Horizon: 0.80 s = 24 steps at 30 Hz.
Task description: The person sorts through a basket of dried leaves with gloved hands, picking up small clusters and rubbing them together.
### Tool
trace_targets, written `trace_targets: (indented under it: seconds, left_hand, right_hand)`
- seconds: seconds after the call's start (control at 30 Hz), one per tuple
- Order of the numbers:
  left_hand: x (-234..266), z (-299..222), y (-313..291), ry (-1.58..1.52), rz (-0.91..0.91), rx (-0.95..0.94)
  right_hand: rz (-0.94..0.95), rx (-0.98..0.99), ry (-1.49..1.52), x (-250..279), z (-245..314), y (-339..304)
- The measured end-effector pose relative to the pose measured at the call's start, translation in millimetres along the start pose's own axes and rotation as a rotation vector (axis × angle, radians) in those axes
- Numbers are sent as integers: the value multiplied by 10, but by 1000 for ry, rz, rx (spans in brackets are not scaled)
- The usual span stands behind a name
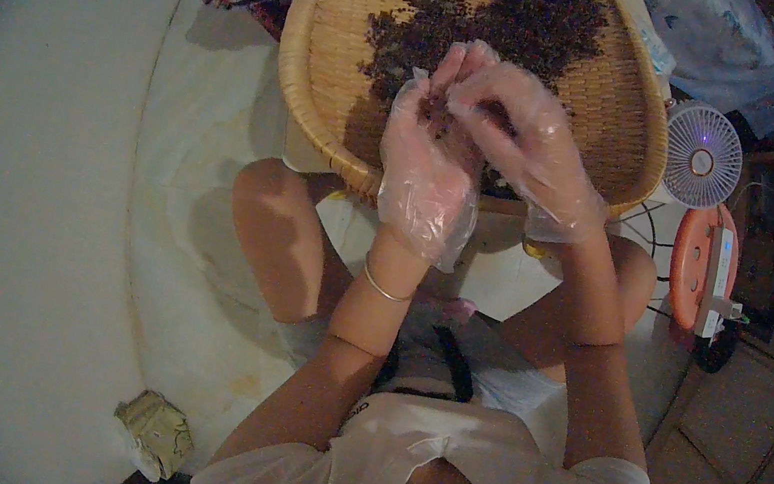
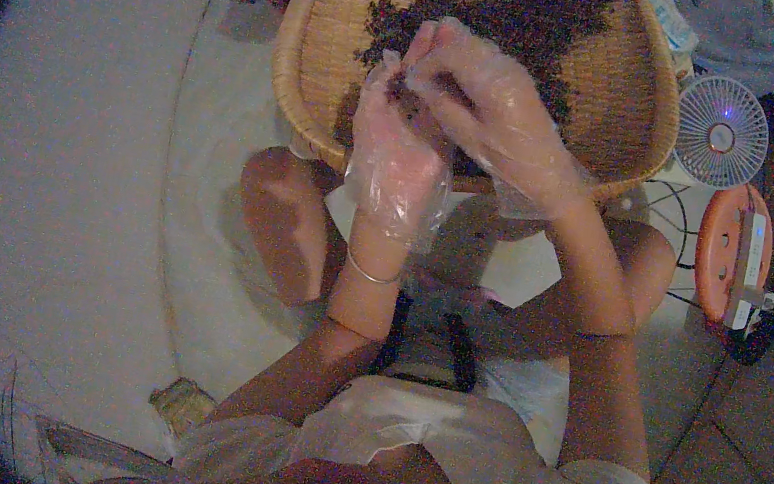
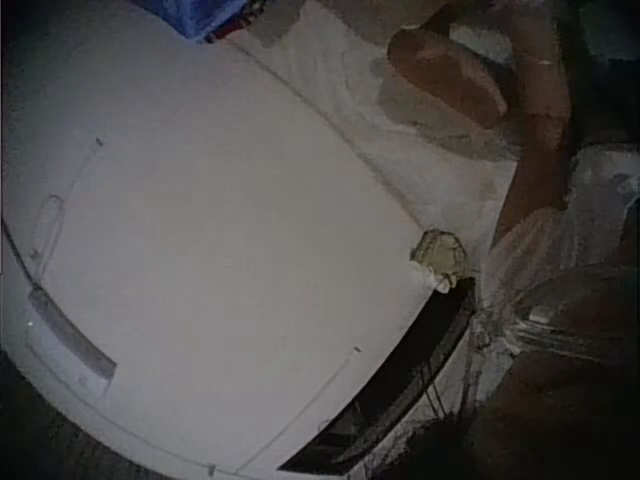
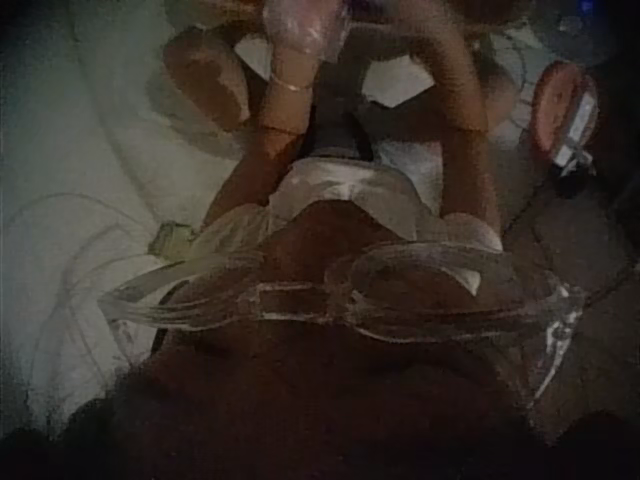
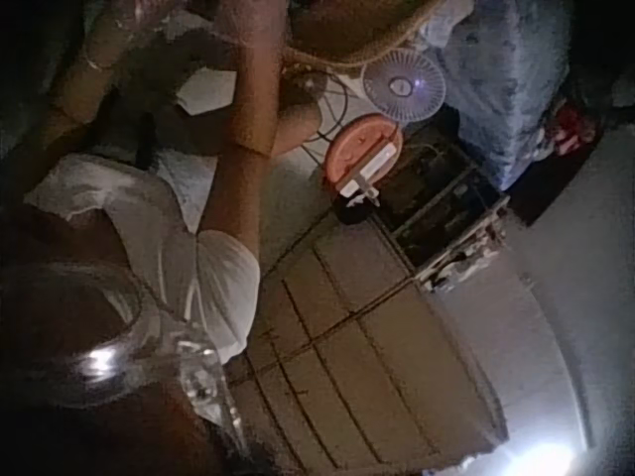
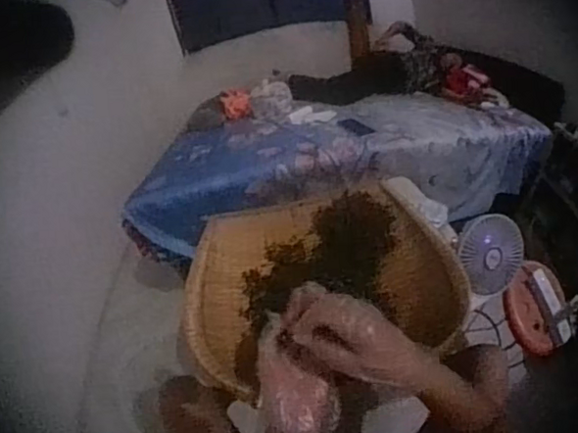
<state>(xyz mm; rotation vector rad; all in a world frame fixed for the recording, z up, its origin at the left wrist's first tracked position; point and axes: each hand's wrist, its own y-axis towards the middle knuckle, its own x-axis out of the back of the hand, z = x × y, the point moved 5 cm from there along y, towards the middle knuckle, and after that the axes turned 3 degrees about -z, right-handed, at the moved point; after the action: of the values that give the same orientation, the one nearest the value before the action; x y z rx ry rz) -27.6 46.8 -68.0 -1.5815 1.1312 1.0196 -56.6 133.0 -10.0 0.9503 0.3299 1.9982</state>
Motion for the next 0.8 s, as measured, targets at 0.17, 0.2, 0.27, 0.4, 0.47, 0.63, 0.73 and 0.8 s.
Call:
trace_targets:
  seconds: [0.17,0.2,0.27,0.4,0.47,0.63,0.73,0.8]
  left_hand:
    - [-54,-24,-46,-3,3,-45]
    - [-40,-12,-20,12,-1,-38]
    - [-22,19,-5,27,-3,-27]
    - [-54,-32,-100,99,-17,-77]
    - [-86,-35,-109,192,7,-135]
    - [-78,-36,-100,1,15,-28]
    - [-79,-4,-54,95,58,-87]
    - [-48,-11,-59,93,13,-64]
  right_hand:
    - [-80,71,-8,87,130,25]
    - [-80,69,-10,60,99,1]
    - [70,72,-109,-90,5,-71]
    - [-161,14,3,146,52,3]
    - [-60,-1,-40,107,-25,-7]
    - [-197,12,-80,198,89,5]
    - [56,5,-118,-107,-74,-75]
    - [69,-65,-56,-91,-109,-72]
